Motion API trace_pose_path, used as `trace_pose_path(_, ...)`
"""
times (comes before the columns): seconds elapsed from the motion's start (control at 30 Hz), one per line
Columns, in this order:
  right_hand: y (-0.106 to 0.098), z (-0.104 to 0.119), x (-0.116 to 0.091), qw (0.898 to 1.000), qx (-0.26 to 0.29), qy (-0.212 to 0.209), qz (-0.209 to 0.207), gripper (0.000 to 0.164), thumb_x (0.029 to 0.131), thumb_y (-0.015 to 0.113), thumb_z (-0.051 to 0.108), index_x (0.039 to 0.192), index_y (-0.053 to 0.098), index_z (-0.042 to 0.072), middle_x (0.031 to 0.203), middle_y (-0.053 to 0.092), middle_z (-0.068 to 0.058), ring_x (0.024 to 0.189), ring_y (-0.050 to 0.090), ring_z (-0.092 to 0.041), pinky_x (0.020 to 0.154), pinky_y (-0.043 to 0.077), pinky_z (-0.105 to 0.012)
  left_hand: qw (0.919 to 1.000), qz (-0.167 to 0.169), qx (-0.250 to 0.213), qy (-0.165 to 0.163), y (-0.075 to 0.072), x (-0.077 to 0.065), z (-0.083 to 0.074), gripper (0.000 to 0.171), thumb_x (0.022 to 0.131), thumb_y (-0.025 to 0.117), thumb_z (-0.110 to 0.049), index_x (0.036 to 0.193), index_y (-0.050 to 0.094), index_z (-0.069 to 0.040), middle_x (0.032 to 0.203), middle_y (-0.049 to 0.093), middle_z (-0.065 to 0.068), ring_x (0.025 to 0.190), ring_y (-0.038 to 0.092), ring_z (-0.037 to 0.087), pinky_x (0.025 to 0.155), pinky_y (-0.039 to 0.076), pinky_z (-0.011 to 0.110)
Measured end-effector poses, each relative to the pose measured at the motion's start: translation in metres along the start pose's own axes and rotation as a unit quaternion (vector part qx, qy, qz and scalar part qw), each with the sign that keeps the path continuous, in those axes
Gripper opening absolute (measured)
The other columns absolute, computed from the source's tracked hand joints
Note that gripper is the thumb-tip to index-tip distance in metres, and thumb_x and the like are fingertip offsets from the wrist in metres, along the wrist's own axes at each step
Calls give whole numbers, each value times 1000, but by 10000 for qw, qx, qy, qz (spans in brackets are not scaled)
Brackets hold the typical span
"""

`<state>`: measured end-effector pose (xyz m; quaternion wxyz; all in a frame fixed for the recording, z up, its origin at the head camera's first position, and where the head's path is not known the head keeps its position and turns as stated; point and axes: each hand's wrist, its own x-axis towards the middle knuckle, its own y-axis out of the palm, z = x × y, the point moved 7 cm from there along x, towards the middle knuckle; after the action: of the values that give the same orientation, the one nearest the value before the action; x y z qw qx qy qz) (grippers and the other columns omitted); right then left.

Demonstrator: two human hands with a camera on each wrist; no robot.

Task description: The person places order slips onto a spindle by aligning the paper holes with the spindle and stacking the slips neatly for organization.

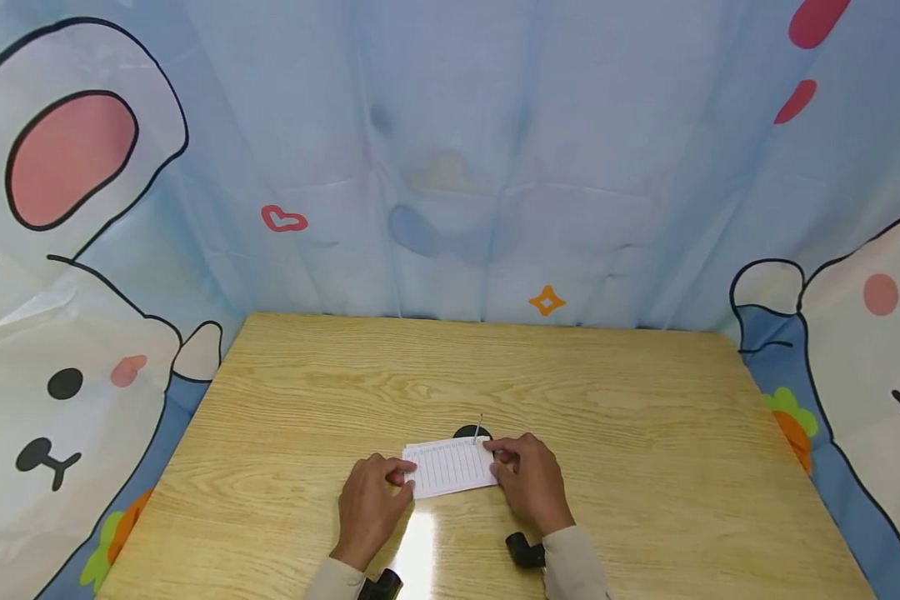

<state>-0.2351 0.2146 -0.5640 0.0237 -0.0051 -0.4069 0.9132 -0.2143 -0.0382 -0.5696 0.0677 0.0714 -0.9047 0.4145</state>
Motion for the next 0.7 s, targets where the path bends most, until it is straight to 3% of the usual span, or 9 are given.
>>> trace_pose_path(0.17, -5, 5, -3, 9996, -235, -62, -157, 34, 89, 85, 10, 121, 81, 17, 103, 69, -7, 85, 52, -18, 75, 41, -32, 9995, -43, 110, 276, -6, 0, -4, 19, 82, 88, -21, 101, 84, -22, 80, 57, -12, 77, 44, 5, 60, 35, 18)
trace_pose_path(0.47, -17, 30, -10, 9955, -572, -484, -580, 43, 90, 84, 13, 132, 74, 12, 127, 69, -19, 115, 61, -37, 92, 52, -56, 9918, -330, 298, 1197, -20, 4, -18, 32, 89, 85, -26, 118, 80, -14, 104, 69, 3, 91, 52, 14, 78, 42, 29)
trace_pose_path(0.7, -23, 45, -12, 9903, -691, -941, -758, 60, 89, 86, 17, 144, 64, 8, 140, 65, -25, 126, 56, -45, 100, 49, -63, 9847, -382, 535, 1613, -26, 5, -26, 46, 92, 83, -35, 132, 74, -13, 127, 70, 9, 118, 60, 26, 88, 47, 39)
